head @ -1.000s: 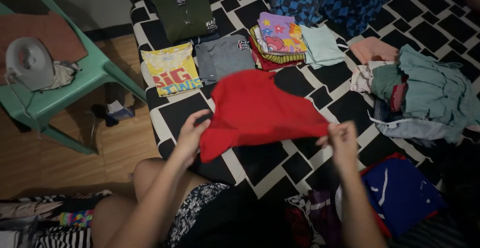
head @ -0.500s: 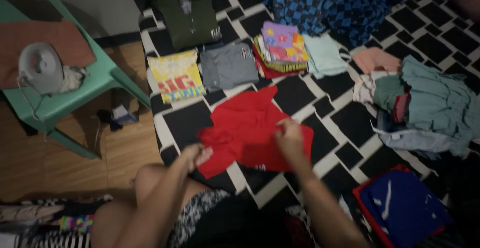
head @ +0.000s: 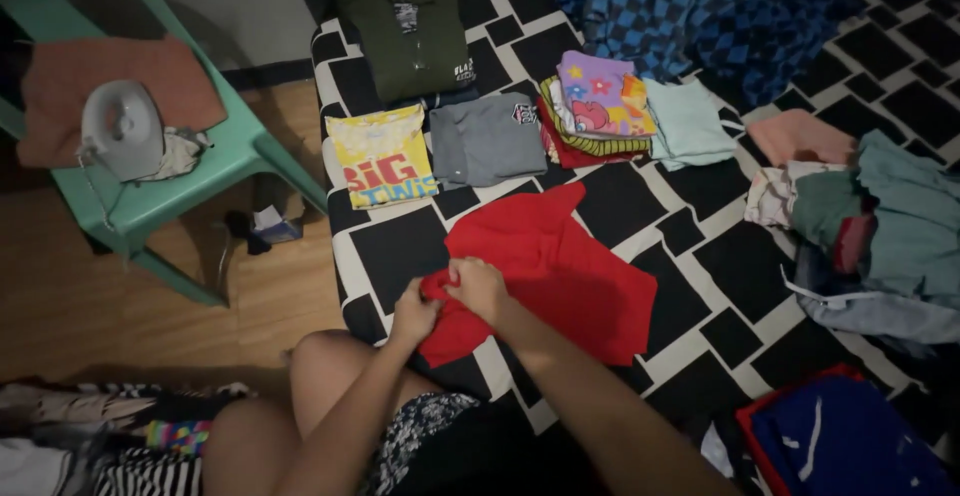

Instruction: Folding various items of clothing, including shirts and small garments, and organizing them into stacks on a bed.

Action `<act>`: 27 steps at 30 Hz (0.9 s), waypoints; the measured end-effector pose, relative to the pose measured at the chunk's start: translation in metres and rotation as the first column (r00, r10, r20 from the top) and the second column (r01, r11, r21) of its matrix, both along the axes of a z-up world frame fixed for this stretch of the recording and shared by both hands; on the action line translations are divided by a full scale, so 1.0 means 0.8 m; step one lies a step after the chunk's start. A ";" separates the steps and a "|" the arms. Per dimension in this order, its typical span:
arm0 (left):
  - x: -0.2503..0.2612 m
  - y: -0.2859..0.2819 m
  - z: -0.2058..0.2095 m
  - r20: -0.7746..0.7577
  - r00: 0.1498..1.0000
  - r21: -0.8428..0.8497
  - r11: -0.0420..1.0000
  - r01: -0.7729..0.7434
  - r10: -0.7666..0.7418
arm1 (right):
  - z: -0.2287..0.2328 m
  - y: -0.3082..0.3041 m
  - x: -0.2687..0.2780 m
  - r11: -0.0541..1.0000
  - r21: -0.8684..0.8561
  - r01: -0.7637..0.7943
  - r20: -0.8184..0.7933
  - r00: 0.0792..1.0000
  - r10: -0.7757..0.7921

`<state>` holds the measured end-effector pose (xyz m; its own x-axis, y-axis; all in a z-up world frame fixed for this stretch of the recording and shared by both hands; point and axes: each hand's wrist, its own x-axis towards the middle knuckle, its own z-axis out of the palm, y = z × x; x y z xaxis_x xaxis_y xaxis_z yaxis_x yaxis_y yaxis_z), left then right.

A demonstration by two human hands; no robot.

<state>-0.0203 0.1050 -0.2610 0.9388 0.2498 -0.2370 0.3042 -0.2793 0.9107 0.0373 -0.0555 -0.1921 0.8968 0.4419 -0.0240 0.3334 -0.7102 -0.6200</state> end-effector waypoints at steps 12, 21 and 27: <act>-0.001 0.003 -0.050 0.089 0.996 -0.347 0.937 0.036 -0.005 | -0.103 -0.036 0.056 0.954 0.134 0.267 -0.390 0.899 -0.197; -0.010 -0.004 0.045 -0.015 1.000 -0.375 0.927 -0.001 -0.005 | 0.007 -0.079 0.038 0.742 0.445 0.501 -0.751 0.661 0.004; -0.002 0.004 0.086 0.207 0.969 0.168 0.981 0.099 -0.133 | 0.040 -0.094 0.026 0.829 0.518 0.209 -0.560 0.816 0.144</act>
<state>-0.0223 0.1083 -0.1923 0.9881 0.1535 0.0082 0.0615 -0.4439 0.8940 0.0583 -0.1309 -0.1605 0.8109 0.5089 -0.2889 -0.2111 -0.2061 -0.9555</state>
